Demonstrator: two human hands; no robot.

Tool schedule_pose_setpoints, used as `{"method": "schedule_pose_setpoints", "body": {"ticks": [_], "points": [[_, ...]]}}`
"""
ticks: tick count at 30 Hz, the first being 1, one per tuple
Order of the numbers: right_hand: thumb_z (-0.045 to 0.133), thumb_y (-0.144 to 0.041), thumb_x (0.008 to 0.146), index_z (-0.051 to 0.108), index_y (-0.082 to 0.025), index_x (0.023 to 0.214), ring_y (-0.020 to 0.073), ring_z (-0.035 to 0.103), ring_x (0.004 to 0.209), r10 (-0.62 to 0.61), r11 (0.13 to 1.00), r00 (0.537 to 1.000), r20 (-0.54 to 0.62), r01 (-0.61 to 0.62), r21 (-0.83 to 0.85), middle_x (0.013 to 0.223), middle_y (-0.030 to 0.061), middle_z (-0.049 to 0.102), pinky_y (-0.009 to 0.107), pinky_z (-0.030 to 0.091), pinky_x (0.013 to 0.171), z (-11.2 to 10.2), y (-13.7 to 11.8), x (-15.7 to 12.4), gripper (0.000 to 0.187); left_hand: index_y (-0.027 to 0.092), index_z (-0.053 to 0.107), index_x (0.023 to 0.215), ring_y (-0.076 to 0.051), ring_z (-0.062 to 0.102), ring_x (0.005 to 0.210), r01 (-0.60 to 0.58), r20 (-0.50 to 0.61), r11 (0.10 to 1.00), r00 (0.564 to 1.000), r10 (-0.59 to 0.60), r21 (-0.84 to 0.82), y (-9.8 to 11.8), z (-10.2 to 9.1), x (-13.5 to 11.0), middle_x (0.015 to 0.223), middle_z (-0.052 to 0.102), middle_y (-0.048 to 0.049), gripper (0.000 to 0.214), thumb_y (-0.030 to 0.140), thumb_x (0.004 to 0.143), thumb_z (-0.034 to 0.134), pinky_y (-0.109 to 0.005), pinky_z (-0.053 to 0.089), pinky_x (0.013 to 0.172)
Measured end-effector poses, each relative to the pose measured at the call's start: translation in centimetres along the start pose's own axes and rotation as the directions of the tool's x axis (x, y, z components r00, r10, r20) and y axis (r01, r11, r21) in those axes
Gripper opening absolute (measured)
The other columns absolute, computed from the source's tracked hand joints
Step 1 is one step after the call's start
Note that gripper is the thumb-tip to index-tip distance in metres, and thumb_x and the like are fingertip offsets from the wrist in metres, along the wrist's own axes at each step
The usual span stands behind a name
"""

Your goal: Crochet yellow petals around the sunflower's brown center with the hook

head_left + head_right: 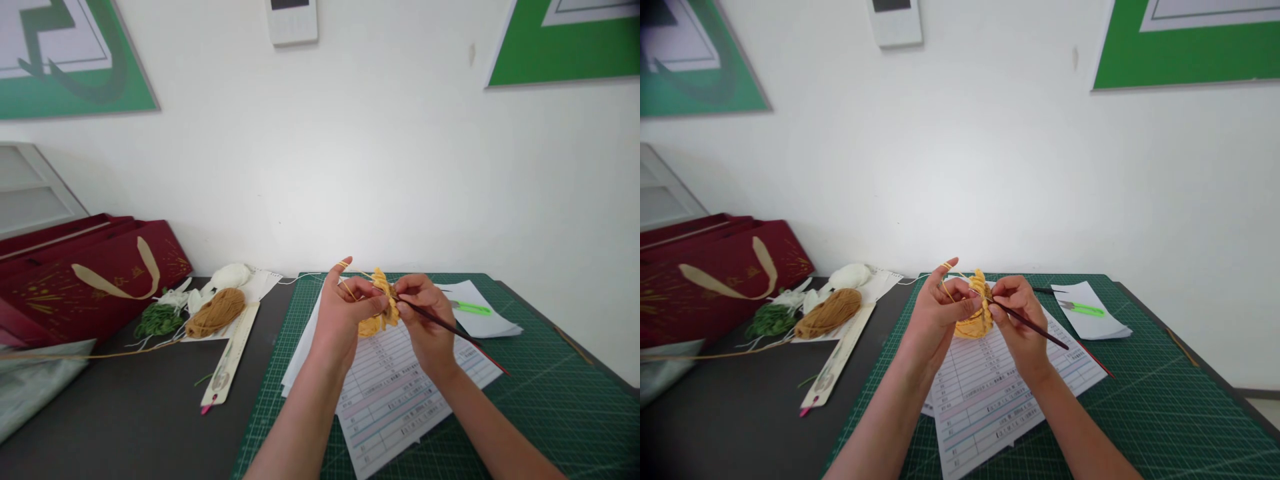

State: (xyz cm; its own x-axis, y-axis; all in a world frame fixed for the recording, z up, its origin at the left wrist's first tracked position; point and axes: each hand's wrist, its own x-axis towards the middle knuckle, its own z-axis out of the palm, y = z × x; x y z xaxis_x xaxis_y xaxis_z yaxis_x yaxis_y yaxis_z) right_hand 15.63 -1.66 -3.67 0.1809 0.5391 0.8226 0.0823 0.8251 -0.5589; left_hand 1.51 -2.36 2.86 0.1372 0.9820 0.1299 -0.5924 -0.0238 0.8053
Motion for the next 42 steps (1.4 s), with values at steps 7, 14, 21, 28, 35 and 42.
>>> {"method": "schedule_pose_setpoints", "body": {"ticks": [7, 14, 21, 28, 35, 42], "points": [[0.064, -0.017, 0.093, 0.058, -0.024, 0.086, 0.0211, 0.061, 0.097, -0.032, 0.989, 0.998, 0.058, 0.04, -0.14, 0.105, 0.0055, 0.06, 0.038, 0.054, 0.077, -0.4, 0.1, 0.5, 0.011, 0.037, 0.018, 0.159, -0.016, 0.061, 0.067, -0.224, 0.105, 0.918, 0.974, 0.2, 0.328, -0.2, -0.1, 0.0, 0.07, 0.064, 0.0061, 0.111, 0.004, 0.072, 0.079, -0.03, 0.048, 0.067], [0.062, -0.011, 0.092, 0.055, -0.026, 0.087, 0.0242, 0.063, 0.101, -0.157, 0.947, 0.955, 0.251, 0.218, -0.238, 0.11, 0.0045, 0.073, 0.046, 0.052, 0.086, -1.7, -1.1, 1.6, 0.018, 0.036, -0.001, 0.162, -0.017, 0.057, 0.067, -0.218, 0.208, 0.915, 0.966, 0.153, 0.34, -0.3, -0.1, -0.1, 0.07, 0.061, 0.0057, 0.121, 0.004, 0.075, 0.077, -0.031, 0.043, 0.065], [0.059, -0.013, 0.094, 0.054, -0.027, 0.09, 0.0261, 0.062, 0.106, -0.161, 0.918, 0.921, 0.355, 0.272, -0.288, 0.118, 0.0057, 0.076, 0.05, 0.052, 0.088, -2.2, -0.6, 2.0, 0.015, 0.032, -0.003, 0.163, -0.017, 0.053, 0.066, -0.248, 0.222, 0.851, 0.962, 0.159, 0.463, 0.0, -0.2, -0.1, 0.07, 0.057, 0.0063, 0.114, 0.005, 0.079, 0.069, -0.031, 0.043, 0.065], [0.058, -0.016, 0.094, 0.057, -0.026, 0.097, 0.0252, 0.065, 0.106, -0.136, 0.915, 0.904, 0.405, 0.271, -0.299, 0.12, 0.0081, 0.072, 0.047, 0.055, 0.09, -2.3, -0.5, 2.1, 0.011, 0.031, 0.0, 0.163, -0.017, 0.057, 0.065, -0.266, 0.199, 0.822, 0.962, 0.189, 0.504, -0.5, -0.1, 0.0, 0.069, 0.061, 0.0067, 0.115, 0.005, 0.077, 0.071, -0.029, 0.042, 0.063], [0.058, -0.015, 0.095, 0.057, -0.026, 0.104, 0.0249, 0.06, 0.112, -0.094, 0.951, 0.968, 0.234, 0.157, -0.266, 0.118, 0.01, 0.059, 0.041, 0.056, 0.085, -1.1, -0.1, 0.8, 0.014, 0.022, 0.01, 0.158, -0.014, 0.061, 0.066, -0.132, 0.012, 0.978, 0.991, 0.132, 0.16, -0.8, 0.4, -0.3, 0.067, 0.066, 0.0096, 0.121, 0.008, 0.066, 0.086, -0.028, 0.047, 0.074], [0.054, -0.022, 0.099, 0.057, -0.024, 0.099, 0.0213, 0.065, 0.099, -0.021, 0.989, 0.992, 0.124, 0.039, -0.143, 0.108, 0.0079, 0.059, 0.035, 0.059, 0.076, -0.2, -0.3, 1.1, 0.004, 0.01, 0.018, 0.152, -0.011, 0.053, 0.053, -0.031, -0.02, 0.997, 0.999, 0.033, 0.064, -0.9, 0.0, 0.2, 0.065, 0.068, 0.0079, 0.119, 0.011, 0.058, 0.09, -0.024, 0.036, 0.057]]}}
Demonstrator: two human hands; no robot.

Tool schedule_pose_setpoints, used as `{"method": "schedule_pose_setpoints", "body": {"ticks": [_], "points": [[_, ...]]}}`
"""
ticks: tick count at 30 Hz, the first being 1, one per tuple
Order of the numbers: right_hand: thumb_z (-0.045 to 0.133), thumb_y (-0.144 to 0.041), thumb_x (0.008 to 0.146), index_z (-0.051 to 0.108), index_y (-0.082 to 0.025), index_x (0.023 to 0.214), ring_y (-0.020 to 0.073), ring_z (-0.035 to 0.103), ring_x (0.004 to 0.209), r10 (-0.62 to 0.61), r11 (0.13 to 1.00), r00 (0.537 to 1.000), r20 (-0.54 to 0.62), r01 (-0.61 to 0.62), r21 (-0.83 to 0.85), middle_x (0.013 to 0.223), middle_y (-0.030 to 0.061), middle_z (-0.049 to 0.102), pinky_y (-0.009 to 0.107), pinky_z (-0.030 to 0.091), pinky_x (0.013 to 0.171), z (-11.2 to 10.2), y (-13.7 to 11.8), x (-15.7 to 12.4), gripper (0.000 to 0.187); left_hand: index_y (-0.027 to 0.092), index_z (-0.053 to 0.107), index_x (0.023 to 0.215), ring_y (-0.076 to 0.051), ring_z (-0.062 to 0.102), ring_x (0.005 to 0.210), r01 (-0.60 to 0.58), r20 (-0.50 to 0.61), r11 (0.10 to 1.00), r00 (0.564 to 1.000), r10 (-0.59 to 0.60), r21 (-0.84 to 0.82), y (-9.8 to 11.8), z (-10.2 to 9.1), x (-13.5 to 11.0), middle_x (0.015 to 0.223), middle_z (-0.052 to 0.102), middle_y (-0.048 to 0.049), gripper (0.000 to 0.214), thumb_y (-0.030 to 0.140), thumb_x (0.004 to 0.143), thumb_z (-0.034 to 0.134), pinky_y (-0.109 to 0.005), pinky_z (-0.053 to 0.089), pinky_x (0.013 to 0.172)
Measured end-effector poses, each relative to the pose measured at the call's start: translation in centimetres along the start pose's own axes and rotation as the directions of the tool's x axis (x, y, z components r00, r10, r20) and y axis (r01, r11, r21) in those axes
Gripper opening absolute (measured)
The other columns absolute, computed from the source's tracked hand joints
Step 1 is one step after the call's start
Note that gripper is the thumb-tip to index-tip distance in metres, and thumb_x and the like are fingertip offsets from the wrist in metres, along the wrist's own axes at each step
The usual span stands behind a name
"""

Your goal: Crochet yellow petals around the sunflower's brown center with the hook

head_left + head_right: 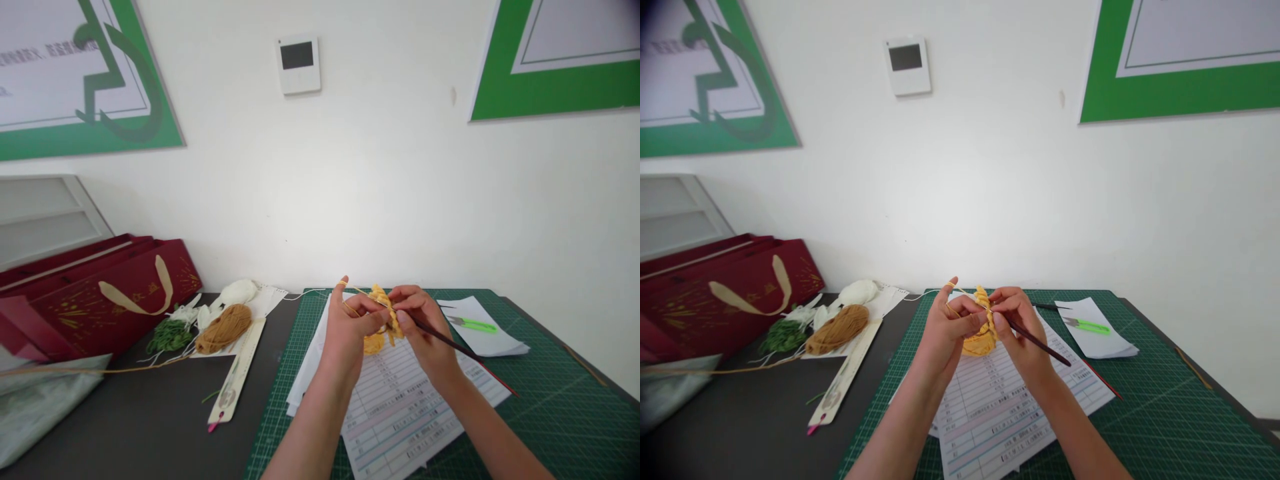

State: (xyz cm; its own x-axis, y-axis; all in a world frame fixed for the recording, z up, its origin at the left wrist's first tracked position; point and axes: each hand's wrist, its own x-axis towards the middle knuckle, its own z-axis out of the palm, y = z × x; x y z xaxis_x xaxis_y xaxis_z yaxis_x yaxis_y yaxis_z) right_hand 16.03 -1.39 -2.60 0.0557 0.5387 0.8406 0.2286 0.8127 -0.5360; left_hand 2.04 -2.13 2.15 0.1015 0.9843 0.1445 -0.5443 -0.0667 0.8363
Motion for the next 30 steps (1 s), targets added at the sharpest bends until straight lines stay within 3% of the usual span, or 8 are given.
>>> {"method": "schedule_pose_setpoints", "body": {"ticks": [4, 8, 11, 15, 18, 21, 25, 30], "points": [[0.053, -0.021, 0.099, 0.058, -0.025, 0.098, 0.0212, 0.066, 0.098, -0.003, 1.0, 1.0, -0.031, 0.003, 0.0, 0.107, 0.0069, 0.061, 0.035, 0.059, 0.076, 0.2, 0.0, -0.2, 0.006, 0.007, 0.018, 0.15, -0.009, 0.048, 0.05, 0.013, -0.003, 1.0, 1.0, -0.013, -0.013, -0.2, -0.1, 0.2, 0.063, 0.067, 0.0085, 0.119, 0.013, 0.056, 0.091, -0.023, 0.032, 0.053], [0.061, -0.014, 0.093, 0.064, -0.025, 0.099, 0.0235, 0.061, 0.106, -0.077, 0.992, 0.994, -0.078, 0.069, -0.105, 0.11, 0.0066, 0.061, 0.041, 0.054, 0.086, 0.5, 0.2, -1.1, 0.013, 0.006, 0.013, 0.153, -0.01, 0.054, 0.058, -0.044, -0.022, 0.999, 0.999, 0.044, 0.02, -0.3, 0.2, -0.2, 0.066, 0.067, 0.0079, 0.116, 0.009, 0.062, 0.086, -0.024, 0.041, 0.062], [0.065, -0.007, 0.089, 0.066, -0.025, 0.099, 0.023, 0.06, 0.104, -0.117, 0.978, 0.988, -0.097, 0.097, -0.185, 0.108, 0.0058, 0.061, 0.041, 0.051, 0.087, 0.8, 0.2, -1.3, 0.021, 0.015, 0.01, 0.158, -0.012, 0.059, 0.064, -0.127, -0.038, 0.987, 0.991, 0.131, 0.095, -0.3, 0.3, -0.4, 0.067, 0.067, 0.0084, 0.117, 0.003, 0.066, 0.081, -0.026, 0.045, 0.07], [0.067, -0.011, 0.089, 0.067, -0.024, 0.097, 0.0223, 0.062, 0.097, -0.085, 0.977, 0.993, -0.077, 0.068, -0.2, 0.102, 0.0052, 0.063, 0.038, 0.051, 0.082, 0.5, 0.0, -0.8, 0.016, 0.029, 0.005, 0.162, -0.014, 0.057, 0.06, -0.271, 0.045, 0.897, 0.961, 0.272, 0.349, -0.3, -0.1, -0.2, 0.066, 0.063, 0.0084, 0.116, 0.002, 0.072, 0.074, -0.026, 0.042, 0.06], [0.07, -0.014, 0.088, 0.07, -0.025, 0.093, 0.0204, 0.063, 0.088, -0.049, 0.984, 0.995, -0.085, 0.033, -0.175, 0.092, 0.003, 0.066, 0.036, 0.05, 0.077, -0.4, -0.1, -0.4, 0.011, 0.036, 0.002, 0.162, -0.014, 0.054, 0.057, -0.292, 0.088, 0.852, 0.955, 0.282, 0.435, -0.2, -0.6, 0.3, 0.064, 0.059, 0.0087, 0.115, 0.003, 0.076, 0.072, -0.027, 0.041, 0.057], [0.072, -0.016, 0.088, 0.072, -0.026, 0.089, 0.0191, 0.065, 0.083, 0.014, 0.991, 0.992, -0.126, -0.03, -0.128, 0.086, 0.0014, 0.069, 0.035, 0.05, 0.077, -1.2, -0.1, -0.4, 0.009, 0.037, 0.006, 0.162, -0.012, 0.05, 0.053, -0.271, 0.093, 0.865, 0.962, 0.256, 0.423, 0.3, -0.9, 0.5, 0.062, 0.058, 0.0091, 0.115, 0.003, 0.074, 0.073, -0.026, 0.038, 0.053], [0.069, -0.024, 0.092, 0.07, -0.024, 0.091, 0.0166, 0.064, 0.073, 0.189, 0.981, 0.967, -0.171, -0.192, 0.004, 0.078, 0.0002, 0.07, 0.032, 0.049, 0.071, -1.2, -0.5, -0.5, 0.001, 0.035, 0.014, 0.161, -0.012, 0.054, 0.057, -0.218, 0.139, 0.938, 0.973, 0.186, 0.269, 0.9, -1.0, 0.2, 0.065, 0.063, 0.0078, 0.114, 0.002, 0.071, 0.075, -0.024, 0.039, 0.057], [0.066, -0.038, 0.095, 0.063, -0.023, 0.084, 0.0122, 0.057, 0.063, 0.426, 0.877, 0.894, -0.142, -0.37, 0.306, 0.07, -0.002, 0.065, 0.026, 0.047, 0.061, -0.5, -1.2, 0.1, 0.018, 0.032, 0.019, 0.161, -0.013, 0.06, 0.066, -0.131, 0.196, 0.985, 0.975, 0.107, 0.113, 1.2, -1.0, -0.2, 0.07, 0.067, 0.0063, 0.111, 0.003, 0.071, 0.079, -0.026, 0.044, 0.068]]}}
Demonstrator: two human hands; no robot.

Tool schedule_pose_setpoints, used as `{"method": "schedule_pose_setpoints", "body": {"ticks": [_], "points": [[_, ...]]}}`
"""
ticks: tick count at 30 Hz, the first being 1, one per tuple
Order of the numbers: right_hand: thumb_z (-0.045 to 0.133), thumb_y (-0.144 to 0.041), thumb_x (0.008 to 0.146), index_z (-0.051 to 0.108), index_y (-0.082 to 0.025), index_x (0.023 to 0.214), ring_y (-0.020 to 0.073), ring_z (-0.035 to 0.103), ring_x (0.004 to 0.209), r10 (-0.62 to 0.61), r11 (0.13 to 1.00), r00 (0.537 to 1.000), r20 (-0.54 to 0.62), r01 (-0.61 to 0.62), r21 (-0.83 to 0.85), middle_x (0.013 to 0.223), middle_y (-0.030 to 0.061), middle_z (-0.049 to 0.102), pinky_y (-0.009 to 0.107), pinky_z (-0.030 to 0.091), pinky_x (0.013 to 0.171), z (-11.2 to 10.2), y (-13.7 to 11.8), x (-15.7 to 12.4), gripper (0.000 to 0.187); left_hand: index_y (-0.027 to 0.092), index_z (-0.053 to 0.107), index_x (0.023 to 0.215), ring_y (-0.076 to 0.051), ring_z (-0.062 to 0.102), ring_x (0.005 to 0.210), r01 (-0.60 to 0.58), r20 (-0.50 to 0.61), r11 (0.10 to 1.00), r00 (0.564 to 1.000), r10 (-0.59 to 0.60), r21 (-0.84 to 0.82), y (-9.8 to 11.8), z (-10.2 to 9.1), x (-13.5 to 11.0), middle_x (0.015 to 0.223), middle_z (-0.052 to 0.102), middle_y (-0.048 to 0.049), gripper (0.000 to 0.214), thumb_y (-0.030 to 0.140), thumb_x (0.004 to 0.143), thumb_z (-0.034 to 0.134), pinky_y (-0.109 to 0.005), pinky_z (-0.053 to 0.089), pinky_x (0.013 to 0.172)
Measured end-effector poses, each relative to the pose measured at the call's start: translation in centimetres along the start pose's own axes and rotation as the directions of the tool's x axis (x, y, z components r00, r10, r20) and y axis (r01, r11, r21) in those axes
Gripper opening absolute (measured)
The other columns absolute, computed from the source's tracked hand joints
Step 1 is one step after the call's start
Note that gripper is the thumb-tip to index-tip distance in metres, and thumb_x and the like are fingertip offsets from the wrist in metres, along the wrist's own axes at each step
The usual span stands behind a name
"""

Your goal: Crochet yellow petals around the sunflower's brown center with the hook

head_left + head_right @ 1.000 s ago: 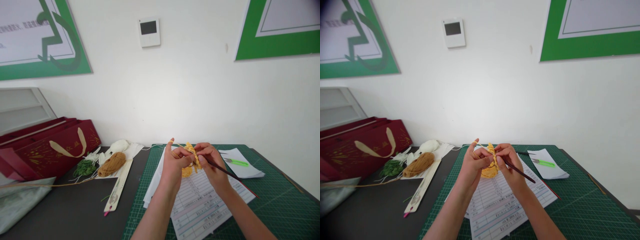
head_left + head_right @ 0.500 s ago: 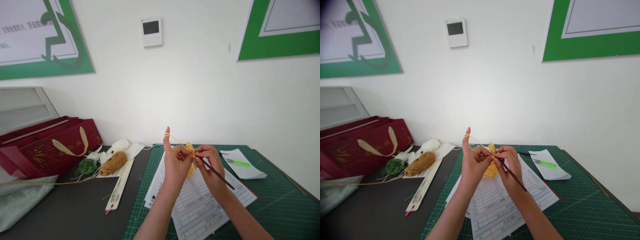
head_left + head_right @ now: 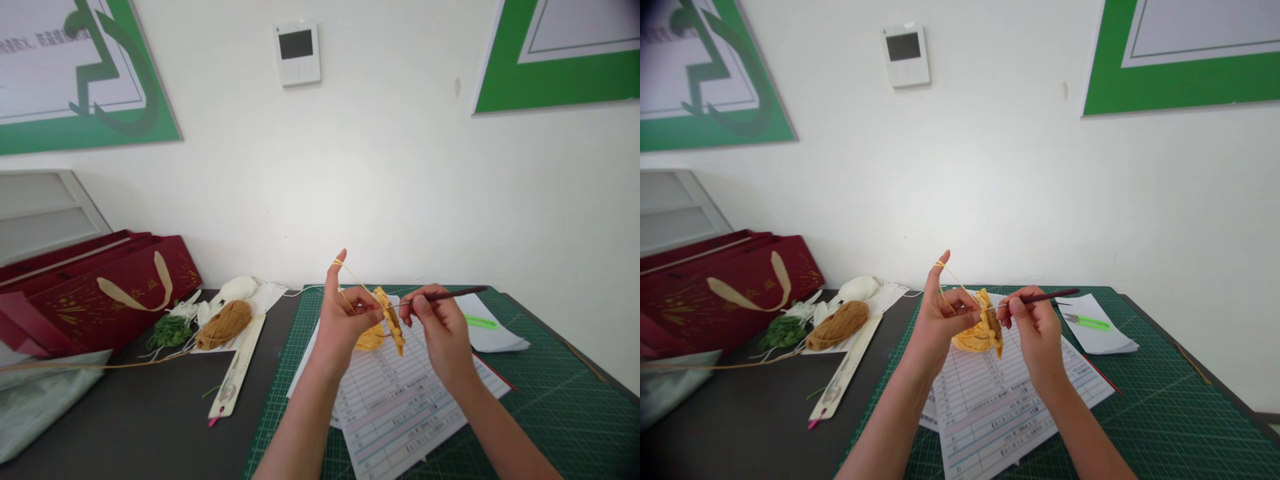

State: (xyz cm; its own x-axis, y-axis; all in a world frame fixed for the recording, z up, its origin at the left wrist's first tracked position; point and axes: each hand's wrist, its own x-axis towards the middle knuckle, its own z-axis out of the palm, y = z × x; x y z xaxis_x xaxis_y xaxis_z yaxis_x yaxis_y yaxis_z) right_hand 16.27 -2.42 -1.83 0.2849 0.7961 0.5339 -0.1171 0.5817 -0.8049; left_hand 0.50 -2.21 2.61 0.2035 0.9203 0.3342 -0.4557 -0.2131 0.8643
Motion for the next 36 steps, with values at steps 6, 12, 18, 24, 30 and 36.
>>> {"method": "schedule_pose_setpoints", "body": {"ticks": [6, 12, 18, 24, 30, 36], "points": [[0.079, -0.043, 0.083, 0.062, -0.021, 0.075, 0.01, 0.055, 0.06, 0.284, 0.914, 0.957, 0.062, -0.29, 0.285, 0.066, -0.0021, 0.062, 0.022, 0.046, 0.057, 0.6, -0.1, 0.2, 0.028, 0.028, 0.025, 0.159, -0.012, 0.06, 0.069, 0.045, 0.026, 0.997, 0.999, -0.044, -0.06, 0.2, -0.1, 0.1, 0.073, 0.067, 0.0058, 0.109, 0.002, 0.069, 0.082, -0.027, 0.045, 0.073], [0.084, -0.047, 0.076, 0.064, -0.019, 0.071, 0.0098, 0.055, 0.061, 0.426, 0.8, 0.896, 0.128, -0.439, 0.409, 0.068, -0.0009, 0.062, 0.023, 0.05, 0.06, 1.3, 0.5, -0.3, 0.034, 0.02, 0.039, 0.153, -0.011, 0.055, 0.066, 0.041, 0.034, 0.999, 0.999, -0.041, -0.005, 0.2, -0.4, 0.4, 0.076, 0.065, 0.0035, 0.093, 0.005, 0.071, 0.081, -0.026, 0.045, 0.067], [0.081, -0.043, 0.081, 0.065, -0.021, 0.073, 0.0104, 0.056, 0.065, 0.334, 0.842, 0.936, 0.108, -0.348, 0.412, 0.071, -0.0013, 0.064, 0.022, 0.049, 0.064, 1.3, 0.1, -0.3, 0.028, 0.022, 0.041, 0.152, -0.01, 0.055, 0.067, 0.012, 0.048, 0.999, 0.999, -0.01, -0.04, 0.1, -0.5, 0.4, 0.075, 0.064, 0.0045, 0.094, 0.01, 0.071, 0.086, -0.024, 0.044, 0.068], [0.071, -0.042, 0.091, 0.068, -0.023, 0.084, 0.0127, 0.057, 0.067, 0.14, 0.935, 0.988, 0.07, -0.155, 0.318, 0.072, -0.0002, 0.067, 0.026, 0.048, 0.065, 1.1, -0.8, -0.4, 0.02, 0.025, 0.042, 0.15, -0.011, 0.057, 0.067, -0.038, 0.06, 0.998, 0.997, 0.04, -0.041, 0.1, -0.6, 0.6, 0.076, 0.066, 0.0042, 0.096, 0.01, 0.068, 0.089, -0.025, 0.046, 0.069], [0.059, -0.028, 0.099, 0.066, -0.025, 0.094, 0.0157, 0.063, 0.074, -0.115, 0.99, 0.992, 0.049, 0.111, 0.086, 0.081, 0.0011, 0.07, 0.032, 0.052, 0.074, 0.4, -0.7, -0.7, 0.009, 0.027, 0.034, 0.155, -0.013, 0.058, 0.069, -0.071, 0.046, 0.997, 0.996, 0.072, -0.011, -0.7, -0.9, 0.8, 0.075, 0.067, 0.0028, 0.102, 0.015, 0.069, 0.09, -0.026, 0.047, 0.069], [0.055, -0.01, 0.097, 0.064, -0.028, 0.11, 0.019, 0.067, 0.091, -0.437, 0.873, 0.876, 0.204, 0.468, -0.139, 0.096, 0.0037, 0.07, 0.036, 0.055, 0.081, 0.0, -0.6, -1.0, 0.024, 0.028, 0.037, 0.153, -0.012, 0.057, 0.067, -0.093, 0.033, 0.996, 0.995, 0.093, -0.02, -0.9, -0.7, 0.8, 0.074, 0.066, 0.0036, 0.101, 0.015, 0.068, 0.091, -0.025, 0.048, 0.067]]}}
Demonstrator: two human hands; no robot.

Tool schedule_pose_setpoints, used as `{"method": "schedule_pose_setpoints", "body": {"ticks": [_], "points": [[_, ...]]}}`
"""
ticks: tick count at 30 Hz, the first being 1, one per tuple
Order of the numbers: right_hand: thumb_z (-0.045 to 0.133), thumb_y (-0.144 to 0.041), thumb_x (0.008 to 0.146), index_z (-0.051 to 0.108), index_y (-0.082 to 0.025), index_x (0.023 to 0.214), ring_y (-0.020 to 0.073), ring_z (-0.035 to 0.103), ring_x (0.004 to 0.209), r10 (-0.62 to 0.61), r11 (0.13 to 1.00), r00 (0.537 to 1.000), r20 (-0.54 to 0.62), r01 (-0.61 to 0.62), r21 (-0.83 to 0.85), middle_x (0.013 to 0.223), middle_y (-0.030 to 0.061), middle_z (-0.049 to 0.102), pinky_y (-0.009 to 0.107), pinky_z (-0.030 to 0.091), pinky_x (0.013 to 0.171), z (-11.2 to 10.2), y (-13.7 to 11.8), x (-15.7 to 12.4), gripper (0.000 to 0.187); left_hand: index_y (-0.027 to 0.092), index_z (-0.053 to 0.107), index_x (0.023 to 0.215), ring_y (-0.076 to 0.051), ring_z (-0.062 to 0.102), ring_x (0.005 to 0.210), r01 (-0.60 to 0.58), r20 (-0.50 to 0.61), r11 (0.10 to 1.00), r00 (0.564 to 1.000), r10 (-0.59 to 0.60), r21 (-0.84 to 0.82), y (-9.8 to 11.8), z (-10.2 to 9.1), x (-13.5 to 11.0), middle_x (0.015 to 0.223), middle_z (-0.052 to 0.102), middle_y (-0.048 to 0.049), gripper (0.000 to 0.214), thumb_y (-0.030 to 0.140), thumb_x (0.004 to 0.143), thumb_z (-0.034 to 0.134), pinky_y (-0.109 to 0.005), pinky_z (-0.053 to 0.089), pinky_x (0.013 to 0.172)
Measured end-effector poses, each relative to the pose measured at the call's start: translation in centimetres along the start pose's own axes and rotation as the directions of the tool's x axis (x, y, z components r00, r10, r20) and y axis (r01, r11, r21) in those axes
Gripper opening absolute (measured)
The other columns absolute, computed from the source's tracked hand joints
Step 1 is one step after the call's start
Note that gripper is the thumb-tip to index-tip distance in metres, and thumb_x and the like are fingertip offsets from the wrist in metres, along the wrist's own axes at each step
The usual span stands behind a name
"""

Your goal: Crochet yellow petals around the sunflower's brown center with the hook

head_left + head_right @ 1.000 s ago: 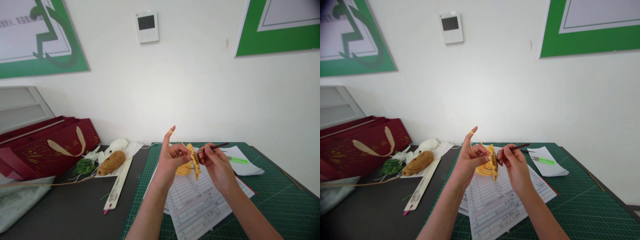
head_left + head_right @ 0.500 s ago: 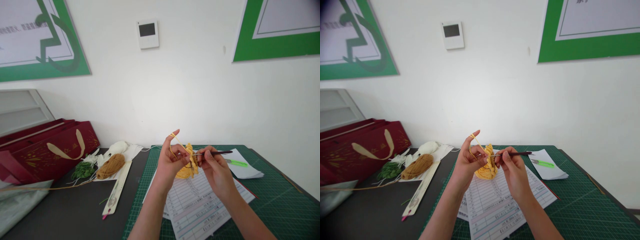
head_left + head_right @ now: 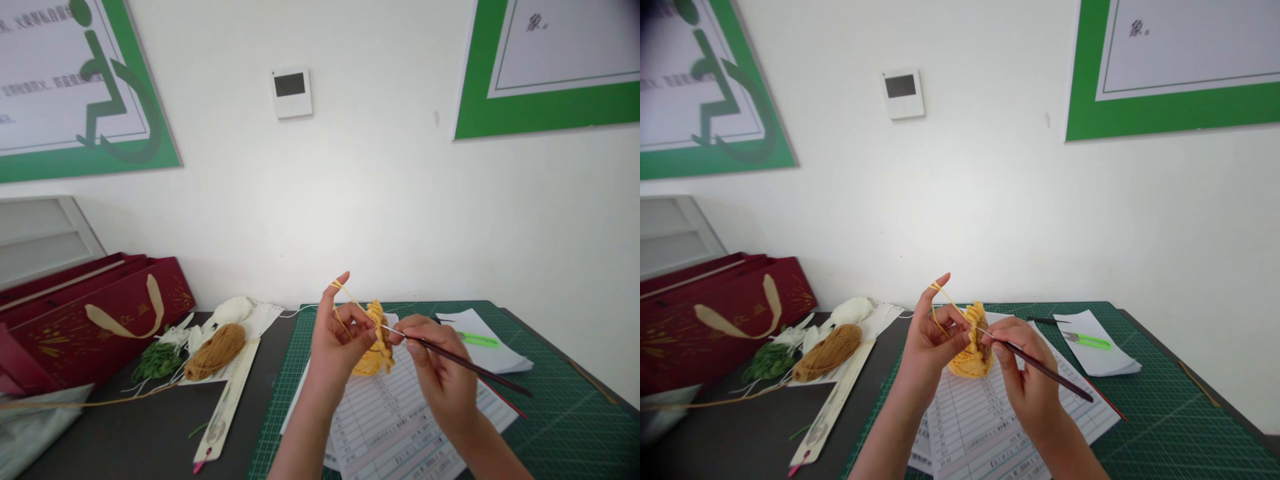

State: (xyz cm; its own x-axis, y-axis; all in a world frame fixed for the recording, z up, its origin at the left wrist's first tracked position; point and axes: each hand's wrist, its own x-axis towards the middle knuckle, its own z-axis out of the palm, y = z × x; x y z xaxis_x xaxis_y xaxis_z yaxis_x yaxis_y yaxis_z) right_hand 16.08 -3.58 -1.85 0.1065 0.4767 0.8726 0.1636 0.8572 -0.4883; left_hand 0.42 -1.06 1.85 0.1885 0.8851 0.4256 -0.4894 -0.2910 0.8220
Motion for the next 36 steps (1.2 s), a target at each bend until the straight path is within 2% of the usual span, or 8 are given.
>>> {"method": "schedule_pose_setpoints", "body": {"ticks": [6, 13, 19, 23, 26, 28, 31, 36], "points": [[0.056, -0.006, 0.095, 0.066, -0.03, 0.11, 0.0208, 0.068, 0.091, 0.011, 0.997, 0.995, -0.094, -0.004, 0.073, 0.092, 0.0034, 0.07, 0.035, 0.056, 0.073, 0.6, -0.4, -0.2, 0.03, 0.026, 0.038, 0.152, -0.012, 0.059, 0.07, 0.057, -0.011, 0.997, 0.998, -0.058, -0.055, 0.6, 0.5, -0.4, 0.076, 0.066, 0.004, 0.1, 0.014, 0.068, 0.091, -0.026, 0.048, 0.069], [0.065, -0.003, 0.087, 0.068, -0.031, 0.111, 0.0241, 0.07, 0.092, -0.087, 0.994, 0.995, -0.057, 0.083, -0.077, 0.099, 0.0051, 0.073, 0.042, 0.057, 0.079, 0.1, -0.5, -0.5, 0.038, 0.026, 0.037, 0.151, -0.013, 0.06, 0.068, 0.072, -0.012, 0.994, 0.997, -0.073, -0.079, 0.6, 0.7, -0.6, 0.076, 0.066, 0.0046, 0.099, 0.014, 0.068, 0.091, -0.026, 0.049, 0.068], [0.064, -0.019, 0.094, 0.067, -0.028, 0.095, 0.0179, 0.066, 0.085, 0.21, 0.961, 0.941, -0.267, -0.148, 0.234, 0.089, 0.0025, 0.068, 0.033, 0.055, 0.074, 1.8, -1.3, 0.0, 0.009, 0.027, 0.042, 0.148, -0.012, 0.06, 0.07, 0.081, -0.009, 0.992, 0.997, -0.082, -0.095, 0.7, 0.7, -0.6, 0.077, 0.067, 0.0044, 0.097, 0.012, 0.066, 0.091, -0.024, 0.048, 0.069], [0.07, -0.029, 0.091, 0.063, -0.026, 0.085, 0.0168, 0.063, 0.082, 0.466, 0.828, 0.856, -0.223, -0.332, 0.452, 0.087, 0.0012, 0.067, 0.032, 0.054, 0.075, 2.2, -1.2, 0.2, 0.01, 0.028, 0.04, 0.149, -0.013, 0.061, 0.07, 0.093, -0.035, 0.991, 0.995, -0.096, -0.097, 0.5, 0.6, -0.6, 0.076, 0.066, 0.0045, 0.098, 0.016, 0.067, 0.091, -0.025, 0.047, 0.066], [0.073, -0.036, 0.088, 0.06, -0.024, 0.079, 0.0163, 0.06, 0.074, 0.617, 0.672, 0.779, -0.111, -0.448, 0.59, 0.08, 0.0006, 0.064, 0.03, 0.054, 0.068, 2.0, -0.9, 0.6, 0.019, 0.031, 0.023, 0.157, -0.014, 0.063, 0.07, 0.08, -0.046, 0.993, 0.995, -0.085, -0.088, 0.6, 0.7, -0.6, 0.075, 0.067, 0.0052, 0.114, 0.017, 0.067, 0.092, -0.027, 0.049, 0.07], [0.072, -0.039, 0.088, 0.059, -0.023, 0.076, 0.0156, 0.059, 0.071, 0.648, 0.624, 0.76, -0.054, -0.488, 0.61, 0.076, 0.0004, 0.062, 0.029, 0.053, 0.064, 1.9, -0.8, 0.7, 0.024, 0.034, 0.011, 0.159, -0.014, 0.063, 0.069, 0.077, -0.043, 0.994, 0.996, -0.081, -0.08, 0.8, 1.0, -0.7, 0.074, 0.069, 0.0057, 0.124, 0.015, 0.067, 0.091, -0.028, 0.05, 0.071], [0.072, -0.039, 0.089, 0.06, -0.022, 0.075, 0.0139, 0.057, 0.069, 0.64, 0.635, 0.767, -0.034, -0.504, 0.585, 0.076, -0.0001, 0.061, 0.027, 0.052, 0.063, 1.8, -0.6, 0.8, 0.025, 0.038, 0.001, 0.159, -0.014, 0.063, 0.07, 0.078, -0.038, 0.994, 0.996, -0.081, -0.076, 1.2, 1.3, -0.8, 0.073, 0.068, 0.0066, 0.131, 0.011, 0.068, 0.091, -0.028, 0.051, 0.07], [0.081, -0.03, 0.082, 0.064, -0.023, 0.076, 0.0129, 0.057, 0.076, 0.555, 0.733, 0.829, -0.07, -0.448, 0.512, 0.084, -0.0007, 0.062, 0.024, 0.05, 0.068, 1.6, -0.6, 0.6, 0.019, 0.041, 0.005, 0.159, -0.012, 0.062, 0.066, 0.089, -0.01, 0.993, 0.996, -0.09, -0.075, 1.6, 1.3, -0.9, 0.075, 0.067, 0.007, 0.129, 0.011, 0.068, 0.091, -0.027, 0.049, 0.07]]}}
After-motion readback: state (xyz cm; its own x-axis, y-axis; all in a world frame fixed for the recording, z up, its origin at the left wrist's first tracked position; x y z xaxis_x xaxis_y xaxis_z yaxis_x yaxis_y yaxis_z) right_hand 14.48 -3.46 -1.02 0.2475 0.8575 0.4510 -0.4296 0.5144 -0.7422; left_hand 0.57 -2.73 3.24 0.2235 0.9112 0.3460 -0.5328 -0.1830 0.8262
